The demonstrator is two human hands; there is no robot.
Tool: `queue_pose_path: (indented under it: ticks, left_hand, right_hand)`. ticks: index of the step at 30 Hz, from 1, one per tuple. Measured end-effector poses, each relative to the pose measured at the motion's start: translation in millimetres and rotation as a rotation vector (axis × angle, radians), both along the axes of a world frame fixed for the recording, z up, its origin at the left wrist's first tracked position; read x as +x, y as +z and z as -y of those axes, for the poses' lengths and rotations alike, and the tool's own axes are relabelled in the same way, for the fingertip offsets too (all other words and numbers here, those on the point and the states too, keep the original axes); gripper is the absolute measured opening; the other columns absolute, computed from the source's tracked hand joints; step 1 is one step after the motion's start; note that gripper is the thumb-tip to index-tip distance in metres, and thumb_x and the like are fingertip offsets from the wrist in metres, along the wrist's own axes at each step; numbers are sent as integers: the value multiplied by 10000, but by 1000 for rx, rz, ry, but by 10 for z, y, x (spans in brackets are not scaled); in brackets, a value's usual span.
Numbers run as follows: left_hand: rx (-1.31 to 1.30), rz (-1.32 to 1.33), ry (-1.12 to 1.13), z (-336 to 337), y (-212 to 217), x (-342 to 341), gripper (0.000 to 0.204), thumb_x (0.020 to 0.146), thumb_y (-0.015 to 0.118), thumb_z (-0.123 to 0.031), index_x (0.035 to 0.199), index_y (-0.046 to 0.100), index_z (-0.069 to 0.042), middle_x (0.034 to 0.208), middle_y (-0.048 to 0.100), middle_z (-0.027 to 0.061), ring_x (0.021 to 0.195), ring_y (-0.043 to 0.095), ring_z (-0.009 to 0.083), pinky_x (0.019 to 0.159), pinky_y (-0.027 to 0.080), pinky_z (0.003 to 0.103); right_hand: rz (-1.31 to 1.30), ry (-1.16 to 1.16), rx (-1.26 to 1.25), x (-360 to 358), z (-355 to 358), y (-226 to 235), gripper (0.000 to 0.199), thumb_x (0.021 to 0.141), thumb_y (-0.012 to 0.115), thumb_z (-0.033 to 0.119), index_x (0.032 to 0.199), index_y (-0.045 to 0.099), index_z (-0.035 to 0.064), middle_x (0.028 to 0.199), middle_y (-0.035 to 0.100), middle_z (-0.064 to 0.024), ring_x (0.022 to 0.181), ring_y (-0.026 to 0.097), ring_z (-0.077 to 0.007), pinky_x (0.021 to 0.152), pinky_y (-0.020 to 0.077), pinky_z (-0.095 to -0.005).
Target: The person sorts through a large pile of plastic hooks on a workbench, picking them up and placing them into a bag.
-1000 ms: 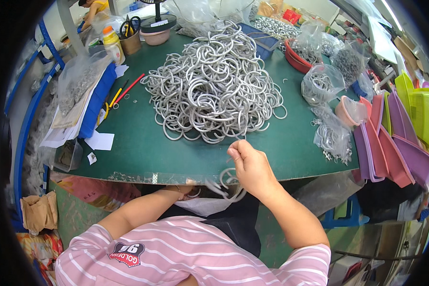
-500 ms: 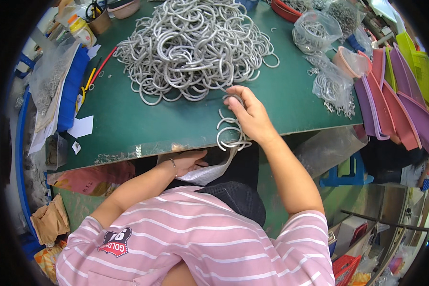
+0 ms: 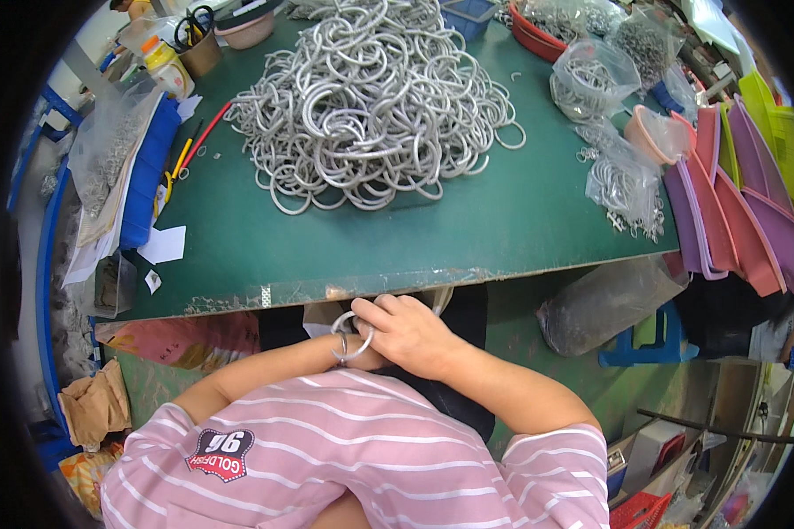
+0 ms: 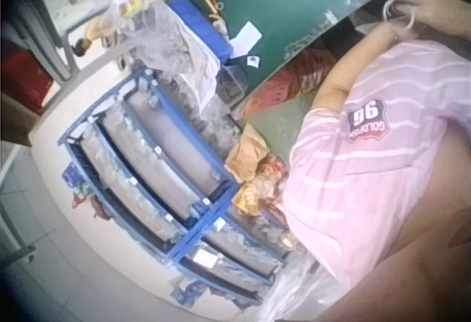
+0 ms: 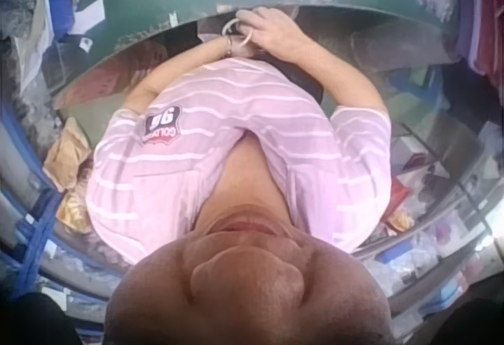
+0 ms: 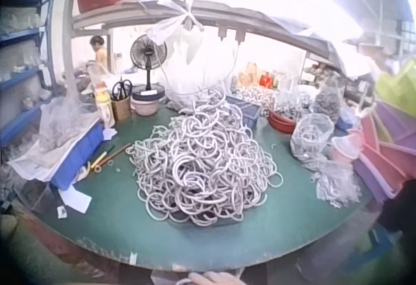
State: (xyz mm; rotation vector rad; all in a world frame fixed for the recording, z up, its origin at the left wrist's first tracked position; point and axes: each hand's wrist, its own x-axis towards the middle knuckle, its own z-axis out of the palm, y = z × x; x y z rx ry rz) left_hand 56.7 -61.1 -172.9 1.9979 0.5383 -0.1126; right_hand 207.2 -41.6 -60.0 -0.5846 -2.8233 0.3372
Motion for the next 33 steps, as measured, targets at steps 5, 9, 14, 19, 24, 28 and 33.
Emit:
queue_pose_path:
  ticks: [5, 9, 14, 19, 24, 28, 33]
  left_hand:
    - [-393, -3, 92, 69, 24, -72, 461, 975, 453, -267, 1349, 432, 0, 1322, 499, 248, 1230, 478, 365, 1044, 361, 410]
    - [-164, -132, 203, 92, 328, -191, 466, 950, 518, -269, 1314, 465, 16, 1188, 594, 234, 1122, 557, 375, 973, 429, 389]
    - [264, 355, 402, -263, 1845, -385, 150, 829, 662, -118, 922, 652, -1, 930, 670, 149, 845, 651, 292, 730, 525, 377]
    - [1318, 189, 904, -1200, 2150, -876, 360, 676, 550, 106, 1006, 609, -24, 1076, 537, 172, 937, 562, 364, 822, 477, 409]
    - [1436, 115, 546, -1597, 2135, -1180, 130, 723, 593, -63, 849, 624, -75, 1017, 518, 127, 864, 546, 296, 739, 481, 383]
    - [1488, 45, 152, -1788, 2499, -1297, 47, 713, 608, -141, 669, 615, -124, 901, 547, 9, 844, 568, 198, 682, 489, 353]
    - [1517, -49, -69, -1953, 2825, -1205, 78, 722, 660, -189, 711, 611, -131, 787, 547, 2, 790, 578, 192, 663, 468, 343]
  right_hand:
    - [412, -60, -107, -41, 13, 121, 212, 759, 600, 168, 945, 667, 93, 1028, 614, -108, 920, 621, -263, 708, 517, -365]
    - [-277, -59, 149, -193, -514, 928, 241, 653, 602, -11, 886, 623, 45, 831, 618, -91, 711, 617, -276, 575, 506, -363]
    - [-102, -147, 550, -343, -1382, 1303, 156, 717, 599, 109, 863, 640, 74, 866, 602, -45, 831, 571, -233, 682, 473, -343]
    - [282, 13, 605, -370, -1525, 1544, 71, 726, 600, 121, 778, 643, 100, 877, 580, -27, 870, 563, -204, 718, 469, -317]
    - [354, 188, 606, -391, -1712, 1690, 59, 701, 607, 149, 670, 647, 118, 857, 566, -7, 901, 555, -190, 739, 486, -318]
    - [248, 301, 503, -260, -1882, 1963, 69, 704, 601, 153, 659, 610, 102, 811, 549, -19, 875, 557, -213, 737, 499, -340]
    - [27, 166, 364, 25, -2012, 2115, 158, 681, 667, 39, 837, 689, 50, 892, 637, -61, 879, 612, -261, 762, 516, -351]
